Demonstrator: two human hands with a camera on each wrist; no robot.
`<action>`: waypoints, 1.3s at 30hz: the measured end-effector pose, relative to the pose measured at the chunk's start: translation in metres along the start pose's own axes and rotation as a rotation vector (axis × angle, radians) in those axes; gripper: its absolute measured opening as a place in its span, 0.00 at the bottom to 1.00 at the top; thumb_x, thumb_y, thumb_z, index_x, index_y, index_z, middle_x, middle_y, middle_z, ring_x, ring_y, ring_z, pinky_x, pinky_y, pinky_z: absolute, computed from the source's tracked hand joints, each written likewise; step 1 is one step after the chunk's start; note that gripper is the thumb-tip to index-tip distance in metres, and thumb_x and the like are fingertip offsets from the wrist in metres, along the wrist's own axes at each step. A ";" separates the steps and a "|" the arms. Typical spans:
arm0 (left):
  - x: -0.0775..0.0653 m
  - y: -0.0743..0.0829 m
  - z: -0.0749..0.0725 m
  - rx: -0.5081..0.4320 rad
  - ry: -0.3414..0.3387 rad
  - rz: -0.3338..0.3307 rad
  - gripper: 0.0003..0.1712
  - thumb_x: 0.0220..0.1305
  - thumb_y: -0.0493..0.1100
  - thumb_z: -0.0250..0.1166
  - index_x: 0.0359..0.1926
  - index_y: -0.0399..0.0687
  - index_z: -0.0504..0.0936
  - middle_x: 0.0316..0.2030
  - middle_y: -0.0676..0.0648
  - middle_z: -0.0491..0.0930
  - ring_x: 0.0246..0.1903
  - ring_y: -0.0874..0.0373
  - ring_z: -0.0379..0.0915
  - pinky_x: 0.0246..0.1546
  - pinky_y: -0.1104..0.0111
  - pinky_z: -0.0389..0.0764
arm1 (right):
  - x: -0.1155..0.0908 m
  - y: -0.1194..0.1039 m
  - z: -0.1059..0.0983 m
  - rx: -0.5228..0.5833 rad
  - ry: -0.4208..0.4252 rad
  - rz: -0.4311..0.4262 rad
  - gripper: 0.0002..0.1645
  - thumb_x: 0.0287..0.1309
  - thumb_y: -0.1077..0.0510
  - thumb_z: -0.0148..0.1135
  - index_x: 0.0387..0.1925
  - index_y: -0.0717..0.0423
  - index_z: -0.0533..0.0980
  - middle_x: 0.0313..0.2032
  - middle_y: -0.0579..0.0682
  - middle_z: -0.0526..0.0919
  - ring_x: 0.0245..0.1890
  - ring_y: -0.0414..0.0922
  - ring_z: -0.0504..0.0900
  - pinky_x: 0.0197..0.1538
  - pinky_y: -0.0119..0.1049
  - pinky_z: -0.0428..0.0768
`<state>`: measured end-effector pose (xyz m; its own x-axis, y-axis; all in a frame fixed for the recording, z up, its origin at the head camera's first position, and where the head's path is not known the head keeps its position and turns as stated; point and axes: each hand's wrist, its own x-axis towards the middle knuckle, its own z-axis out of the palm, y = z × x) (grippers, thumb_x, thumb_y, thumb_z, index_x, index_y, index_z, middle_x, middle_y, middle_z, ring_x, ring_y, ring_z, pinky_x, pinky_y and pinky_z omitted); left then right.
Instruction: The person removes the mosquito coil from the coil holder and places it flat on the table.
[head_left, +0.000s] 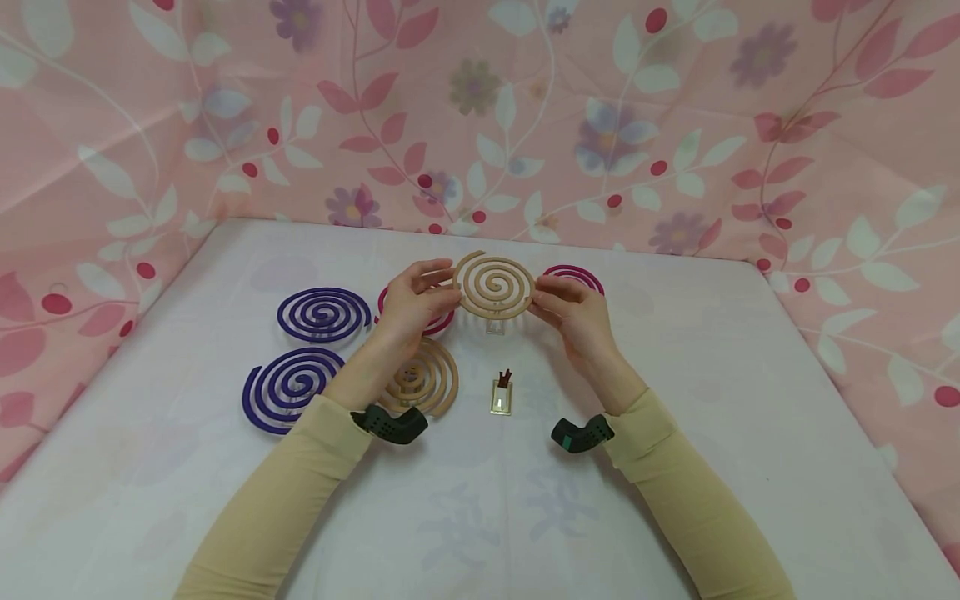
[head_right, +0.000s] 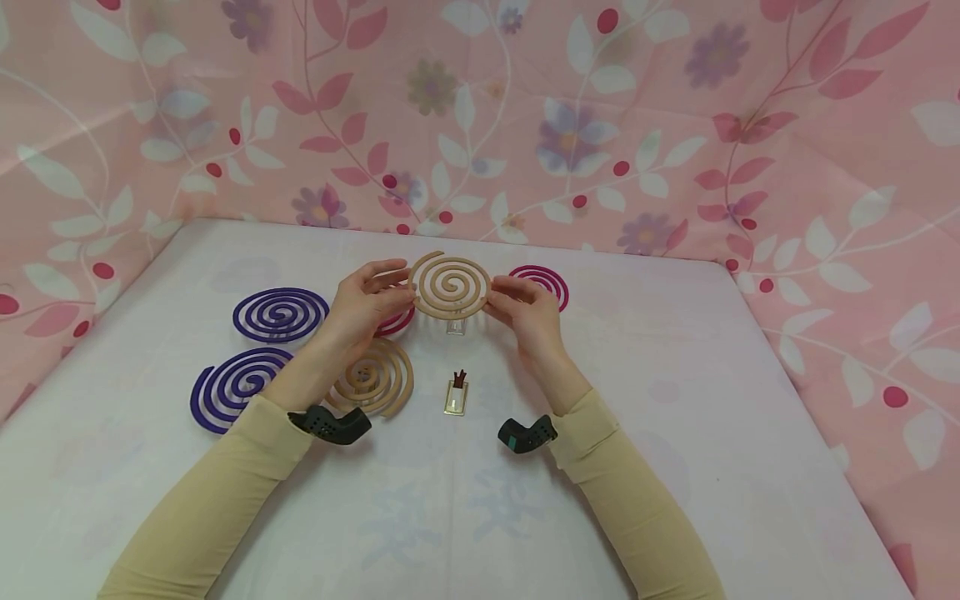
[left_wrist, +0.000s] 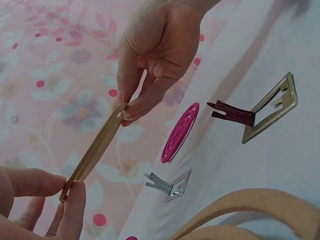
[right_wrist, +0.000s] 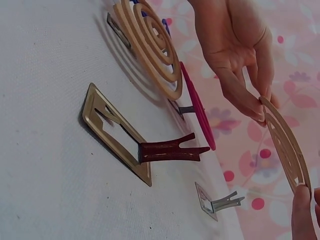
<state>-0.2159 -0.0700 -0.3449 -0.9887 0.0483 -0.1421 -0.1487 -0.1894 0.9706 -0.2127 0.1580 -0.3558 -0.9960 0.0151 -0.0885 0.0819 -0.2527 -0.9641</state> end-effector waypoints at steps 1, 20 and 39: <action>0.000 0.000 0.000 0.001 0.000 -0.002 0.30 0.64 0.27 0.64 0.66 0.41 0.71 0.63 0.39 0.74 0.43 0.60 0.77 0.43 0.74 0.85 | 0.000 0.000 0.000 0.000 -0.003 0.003 0.21 0.64 0.71 0.61 0.58 0.74 0.72 0.42 0.52 0.83 0.37 0.42 0.87 0.47 0.34 0.86; -0.006 -0.011 0.008 -0.012 -0.060 0.005 0.30 0.62 0.24 0.62 0.65 0.37 0.71 0.60 0.37 0.75 0.45 0.57 0.79 0.44 0.71 0.86 | -0.005 -0.008 -0.021 -0.077 -0.056 0.032 0.19 0.64 0.66 0.63 0.55 0.70 0.74 0.39 0.48 0.86 0.36 0.42 0.88 0.44 0.35 0.87; -0.020 -0.020 0.054 -0.043 -0.131 0.023 0.21 0.66 0.30 0.64 0.59 0.37 0.76 0.56 0.38 0.79 0.45 0.54 0.82 0.48 0.60 0.85 | -0.030 -0.031 -0.082 -0.168 -0.151 0.044 0.13 0.63 0.62 0.66 0.49 0.61 0.80 0.42 0.48 0.85 0.39 0.42 0.86 0.47 0.40 0.87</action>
<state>-0.1926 -0.0147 -0.3507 -0.9811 0.1708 -0.0904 -0.1294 -0.2333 0.9638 -0.1822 0.2444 -0.3433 -0.9845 -0.1403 -0.1054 0.1180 -0.0847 -0.9894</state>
